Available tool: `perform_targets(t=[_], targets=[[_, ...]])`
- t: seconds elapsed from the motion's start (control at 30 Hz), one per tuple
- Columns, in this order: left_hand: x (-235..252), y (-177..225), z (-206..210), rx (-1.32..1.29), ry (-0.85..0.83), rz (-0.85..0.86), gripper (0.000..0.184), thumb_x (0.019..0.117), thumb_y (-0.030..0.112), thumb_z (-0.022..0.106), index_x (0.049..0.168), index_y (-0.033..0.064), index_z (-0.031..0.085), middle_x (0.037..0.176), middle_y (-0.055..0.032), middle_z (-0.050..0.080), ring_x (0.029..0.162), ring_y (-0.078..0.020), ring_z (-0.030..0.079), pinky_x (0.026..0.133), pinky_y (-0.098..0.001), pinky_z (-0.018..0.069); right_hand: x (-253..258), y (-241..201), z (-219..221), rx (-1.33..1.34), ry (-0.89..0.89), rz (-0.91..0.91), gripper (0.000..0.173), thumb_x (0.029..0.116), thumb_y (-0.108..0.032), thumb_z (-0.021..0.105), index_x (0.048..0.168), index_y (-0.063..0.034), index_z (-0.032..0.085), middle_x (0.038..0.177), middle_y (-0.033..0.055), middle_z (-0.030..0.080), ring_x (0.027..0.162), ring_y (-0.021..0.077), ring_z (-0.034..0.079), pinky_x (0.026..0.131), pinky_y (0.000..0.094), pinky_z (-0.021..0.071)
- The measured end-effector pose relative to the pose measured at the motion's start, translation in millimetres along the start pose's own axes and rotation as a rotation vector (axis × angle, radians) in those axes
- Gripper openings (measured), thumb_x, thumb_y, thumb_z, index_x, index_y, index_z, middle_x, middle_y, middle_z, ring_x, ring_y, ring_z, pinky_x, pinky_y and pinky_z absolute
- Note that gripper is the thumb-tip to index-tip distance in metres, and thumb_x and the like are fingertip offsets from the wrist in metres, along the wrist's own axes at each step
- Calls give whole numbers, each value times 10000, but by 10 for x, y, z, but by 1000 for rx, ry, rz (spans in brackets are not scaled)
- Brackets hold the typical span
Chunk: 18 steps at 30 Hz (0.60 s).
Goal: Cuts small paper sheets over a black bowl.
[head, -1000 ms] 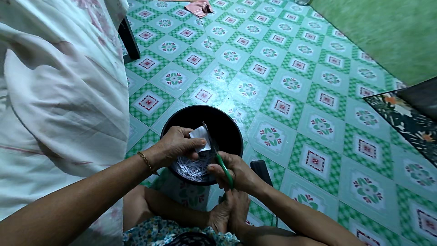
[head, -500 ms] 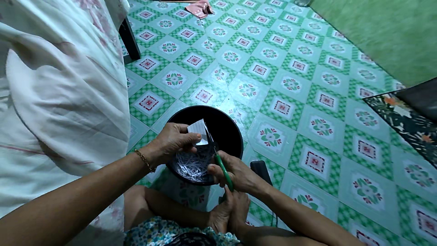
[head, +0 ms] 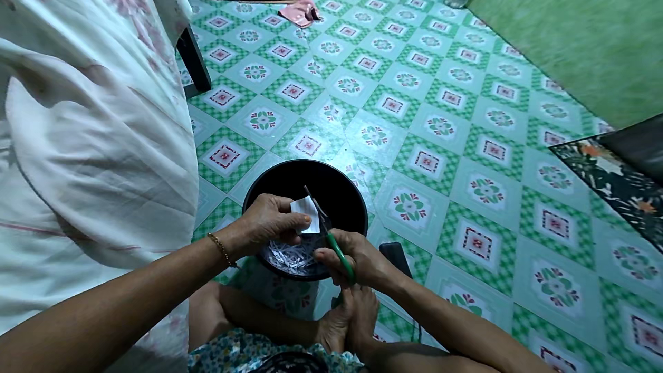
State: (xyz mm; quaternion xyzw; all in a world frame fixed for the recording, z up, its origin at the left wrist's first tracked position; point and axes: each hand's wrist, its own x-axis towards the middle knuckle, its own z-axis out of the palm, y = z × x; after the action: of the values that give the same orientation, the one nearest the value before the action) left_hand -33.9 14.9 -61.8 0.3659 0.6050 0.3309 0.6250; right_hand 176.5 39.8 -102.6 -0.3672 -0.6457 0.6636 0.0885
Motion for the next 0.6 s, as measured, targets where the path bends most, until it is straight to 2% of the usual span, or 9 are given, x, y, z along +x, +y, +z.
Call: perform_targets(t=[0.07,0.1,0.23,0.3,0.37,0.43,0.47,0.53,0.6], targets=[[10,-8,-43,28,-35,51,99,972,-9,635,879,8,664,723,-22,677,625,-67,661,638,-208,580,9,-3,-3,-9,27,2,252,993,-294,651,924,-74,550,594,-78,558,489,3,564,513,168,498],[18,-14,-75,43,-61,97,105,973,-3,629,879,14,671,737,-17,684,652,-65,666,661,-214,582,12,-2,-10,-35,33,4,267,990,-304,647,971,-57,548,655,-65,557,536,6,564,552,179,503],[48,-38,-126,87,-132,249,123,959,25,607,897,52,710,783,6,709,710,-54,673,701,-226,581,-18,-11,-34,-162,-27,14,532,953,-395,668,1222,35,508,888,38,564,722,69,546,688,266,490],[45,-41,-94,81,-133,264,129,946,4,607,903,56,716,797,15,716,722,-50,677,714,-229,584,-47,-44,-27,-175,-66,6,611,952,-387,670,1319,47,446,958,63,574,786,83,556,735,274,491],[47,-19,-47,96,-111,278,120,943,-18,621,918,42,721,808,16,714,727,-42,670,715,-216,576,-77,-65,-26,-167,-110,-28,745,941,-364,681,1452,58,340,1129,134,607,919,133,610,828,311,521],[79,35,-8,111,-97,299,100,948,-18,625,946,23,717,814,13,701,721,-44,654,703,-212,564,-94,-72,-32,-135,-158,-70,862,937,-352,676,1533,61,209,1296,197,568,1018,170,624,881,334,525],[103,71,13,116,-100,305,100,946,-10,626,919,31,713,785,19,690,694,-40,642,678,-207,557,-105,-69,-45,-102,-172,-91,893,933,-349,672,1547,59,169,1348,210,543,1059,170,616,902,328,516],[128,180,30,146,-145,282,104,957,1,624,887,34,693,744,18,676,663,-41,642,652,-202,561,-139,-81,-91,-43,-194,-105,919,924,-364,671,1551,54,145,1368,184,535,1068,135,595,888,301,502],[165,296,1,198,-164,241,82,973,26,634,914,16,690,748,1,685,662,-47,654,649,-204,567,-165,-90,-147,1,-191,-92,878,931,-386,652,1542,32,181,1284,96,581,1005,78,606,831,265,518]])
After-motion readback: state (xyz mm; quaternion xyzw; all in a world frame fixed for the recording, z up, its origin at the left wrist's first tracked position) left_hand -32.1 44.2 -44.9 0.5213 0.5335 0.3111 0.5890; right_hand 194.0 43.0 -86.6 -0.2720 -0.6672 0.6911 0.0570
